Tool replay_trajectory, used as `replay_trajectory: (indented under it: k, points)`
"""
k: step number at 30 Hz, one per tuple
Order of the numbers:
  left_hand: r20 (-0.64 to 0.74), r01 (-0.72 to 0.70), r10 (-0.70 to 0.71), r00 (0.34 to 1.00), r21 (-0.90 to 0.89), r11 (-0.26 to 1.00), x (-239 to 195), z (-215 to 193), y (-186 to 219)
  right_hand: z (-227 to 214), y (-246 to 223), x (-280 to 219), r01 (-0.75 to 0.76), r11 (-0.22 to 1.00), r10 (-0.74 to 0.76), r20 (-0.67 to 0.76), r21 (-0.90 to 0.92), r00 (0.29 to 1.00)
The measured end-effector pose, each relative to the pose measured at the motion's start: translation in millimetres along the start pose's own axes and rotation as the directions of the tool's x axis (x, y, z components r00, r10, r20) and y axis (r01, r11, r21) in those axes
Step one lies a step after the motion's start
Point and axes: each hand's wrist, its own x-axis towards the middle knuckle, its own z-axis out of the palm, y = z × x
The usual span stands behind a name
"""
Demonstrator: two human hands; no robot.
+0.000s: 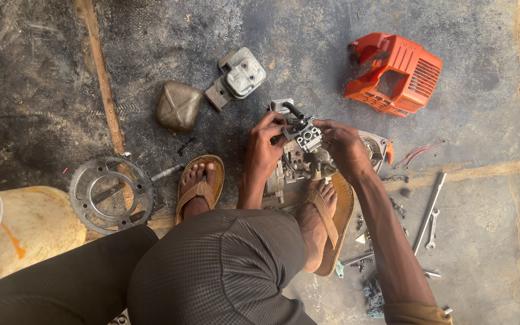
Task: The person sits on the ground and assembles a small engine, fitting a metal cover onto the cylinder head and tightening it with a wrench. They handle various engine parts and tools scattered on the floor.
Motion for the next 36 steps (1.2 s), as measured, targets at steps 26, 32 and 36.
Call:
replay_trajectory:
  k: [26,32,36]
  points:
    - [-0.026,-0.122,0.119,0.993,-0.182,0.976,5,-2,-7,85,-17,-56,0.24,0.473,-0.588,-0.1,-0.848,0.803]
    - [0.002,-0.005,0.006,1.0,-0.303,0.953,7,0,-7,86,-17,-51,0.199,0.454,-0.571,-0.112,-0.868,0.813]
    - [-0.043,-0.063,0.053,0.998,-0.27,0.961,7,1,-10,86,-28,-51,0.149,0.448,-0.526,-0.125,-0.881,0.842]
